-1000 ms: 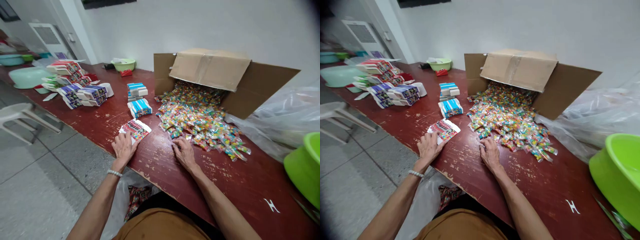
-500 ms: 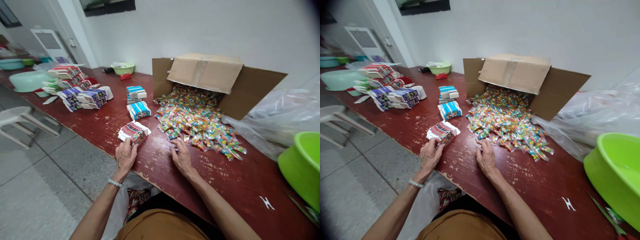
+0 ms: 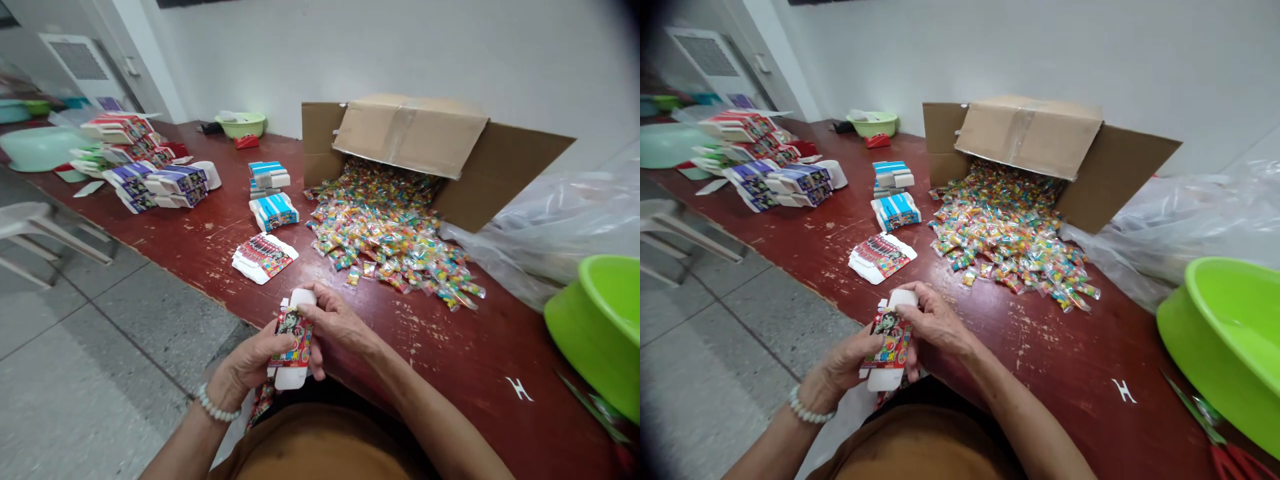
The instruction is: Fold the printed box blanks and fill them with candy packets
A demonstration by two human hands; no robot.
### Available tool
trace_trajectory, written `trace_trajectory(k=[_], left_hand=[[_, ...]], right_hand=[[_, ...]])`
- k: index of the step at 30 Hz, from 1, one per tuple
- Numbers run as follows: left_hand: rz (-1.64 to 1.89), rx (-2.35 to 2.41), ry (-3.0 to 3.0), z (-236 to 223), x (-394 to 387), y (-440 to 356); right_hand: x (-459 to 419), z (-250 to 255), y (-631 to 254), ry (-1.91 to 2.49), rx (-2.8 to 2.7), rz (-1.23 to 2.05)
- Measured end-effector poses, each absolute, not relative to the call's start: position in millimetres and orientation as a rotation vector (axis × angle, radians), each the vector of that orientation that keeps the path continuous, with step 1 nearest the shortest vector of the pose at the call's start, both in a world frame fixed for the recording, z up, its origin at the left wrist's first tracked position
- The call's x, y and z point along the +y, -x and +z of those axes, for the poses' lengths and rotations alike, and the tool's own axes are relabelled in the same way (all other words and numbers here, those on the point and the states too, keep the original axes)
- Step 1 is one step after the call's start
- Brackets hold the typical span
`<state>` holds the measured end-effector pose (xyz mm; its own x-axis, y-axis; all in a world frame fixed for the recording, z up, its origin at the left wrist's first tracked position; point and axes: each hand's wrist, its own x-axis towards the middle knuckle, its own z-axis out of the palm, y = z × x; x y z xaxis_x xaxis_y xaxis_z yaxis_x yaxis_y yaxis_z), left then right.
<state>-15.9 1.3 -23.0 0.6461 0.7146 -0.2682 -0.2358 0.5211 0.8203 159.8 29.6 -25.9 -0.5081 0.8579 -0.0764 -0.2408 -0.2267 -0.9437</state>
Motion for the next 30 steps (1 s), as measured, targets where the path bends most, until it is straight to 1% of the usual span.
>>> trace_trajectory(k=[2,8,11,15,17,20,23,26,30], left_hand=[[0.616,0.678,-0.881,-24,2,11],[0.759,0.921,-0.889,-19,-1,3],[0.881,1.007,-0.859,-18,-1,-1],[1.001,1.108,-0.801,-24,2,-5],[1.011,1.138,-0.802,-27,5,-7],[1.085,1.145,-0.839,-28,6,-8],[1.245,1.201,-0.891,-27,3,-9],[1.337,1.276,-0.964,-26,-3,-12],[1.318,1.303,-1.053,-25,-5,-10]], right_hand=[[27,-19,-163,0.762,-1.276,1.878],[27,-10,-163,0.727,-1.201,1.755],[25,-17,-161,0.768,-1.139,1.732],[24,-32,-154,0.882,-1.134,1.788],[26,-36,-152,0.988,-1.153,1.660],[32,-37,-153,1.131,-1.227,1.354],[37,-40,-157,1.186,-1.259,1.235],[35,-45,-156,1.125,-1.191,1.268],[29,-51,-151,0.986,-1.169,1.339]])
